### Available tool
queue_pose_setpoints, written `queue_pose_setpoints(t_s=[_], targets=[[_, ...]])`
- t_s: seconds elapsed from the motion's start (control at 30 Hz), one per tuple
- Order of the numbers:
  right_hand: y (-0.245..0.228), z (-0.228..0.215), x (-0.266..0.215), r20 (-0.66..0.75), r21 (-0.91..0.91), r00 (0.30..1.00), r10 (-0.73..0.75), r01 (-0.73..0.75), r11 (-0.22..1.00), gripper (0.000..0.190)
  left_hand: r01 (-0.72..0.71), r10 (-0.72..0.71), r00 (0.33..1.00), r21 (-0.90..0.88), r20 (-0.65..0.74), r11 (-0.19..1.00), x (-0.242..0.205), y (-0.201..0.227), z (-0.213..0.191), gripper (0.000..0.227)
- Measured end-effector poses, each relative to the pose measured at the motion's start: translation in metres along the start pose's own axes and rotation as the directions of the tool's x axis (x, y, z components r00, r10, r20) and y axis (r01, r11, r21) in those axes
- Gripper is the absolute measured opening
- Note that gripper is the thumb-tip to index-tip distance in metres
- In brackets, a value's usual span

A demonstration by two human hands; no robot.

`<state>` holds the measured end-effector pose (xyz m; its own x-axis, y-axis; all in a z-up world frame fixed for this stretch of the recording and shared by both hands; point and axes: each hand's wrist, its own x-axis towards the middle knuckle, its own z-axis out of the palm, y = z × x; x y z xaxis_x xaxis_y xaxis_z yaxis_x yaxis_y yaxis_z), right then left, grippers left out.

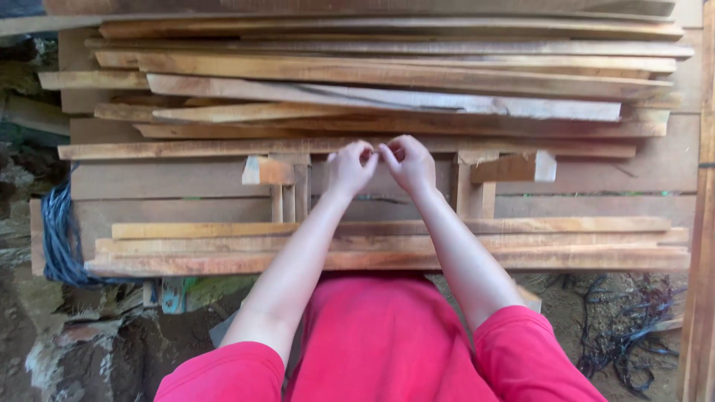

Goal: Sorting and inspecting thin wood planks from a pile and placing them on a wooden support.

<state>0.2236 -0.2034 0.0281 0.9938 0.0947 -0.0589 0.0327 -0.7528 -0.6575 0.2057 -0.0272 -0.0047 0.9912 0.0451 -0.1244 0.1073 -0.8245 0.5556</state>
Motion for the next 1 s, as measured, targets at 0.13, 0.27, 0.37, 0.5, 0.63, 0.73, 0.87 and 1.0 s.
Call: queue_pose_setpoints(t_s=[0.13,0.27,0.37,0.5,0.63,0.73,0.87,1.0], targets=[[0.000,-0.019,0.099,-0.209,-0.079,0.958,-0.197,0.184,0.980,0.024,-0.133,0.145,0.968,0.068,-0.207,0.989,0.105,-0.009,-0.042,0.021],[0.010,-0.040,0.183,-0.228,-0.260,0.892,-0.391,0.332,0.907,0.040,-0.157,0.185,0.966,0.159,-0.179,0.975,0.193,-0.039,-0.063,0.039],[0.012,-0.044,0.225,-0.134,-0.360,0.926,-0.353,0.287,0.888,0.059,-0.102,0.121,0.992,0.288,-0.046,0.952,0.231,-0.039,-0.092,0.061],[0.014,-0.043,0.274,0.132,-0.536,0.988,-0.085,0.143,0.832,0.088,-0.138,0.102,0.989,0.456,0.104,0.879,0.273,-0.045,-0.106,0.100],[0.034,-0.029,0.303,0.218,-0.540,0.969,-0.118,0.220,0.812,0.098,-0.166,0.103,0.982,0.461,0.158,0.872,0.298,-0.069,-0.085,0.112],[0.045,-0.027,0.318,0.207,-0.615,0.959,-0.194,0.281,0.737,0.100,-0.184,0.223,0.975,0.518,-0.014,0.835,0.308,-0.078,-0.067,0.103],[0.041,-0.028,0.317,0.292,-0.649,0.888,-0.355,0.457,0.608,0.065,-0.276,0.268,0.960,0.440,0.081,0.854,0.307,-0.077,-0.072,0.055],[0.038,-0.031,0.312,0.267,-0.588,0.882,-0.388,0.468,0.659,0.045,-0.286,0.242,0.958,0.438,0.155,0.852,0.305,-0.062,-0.091,0.052]])
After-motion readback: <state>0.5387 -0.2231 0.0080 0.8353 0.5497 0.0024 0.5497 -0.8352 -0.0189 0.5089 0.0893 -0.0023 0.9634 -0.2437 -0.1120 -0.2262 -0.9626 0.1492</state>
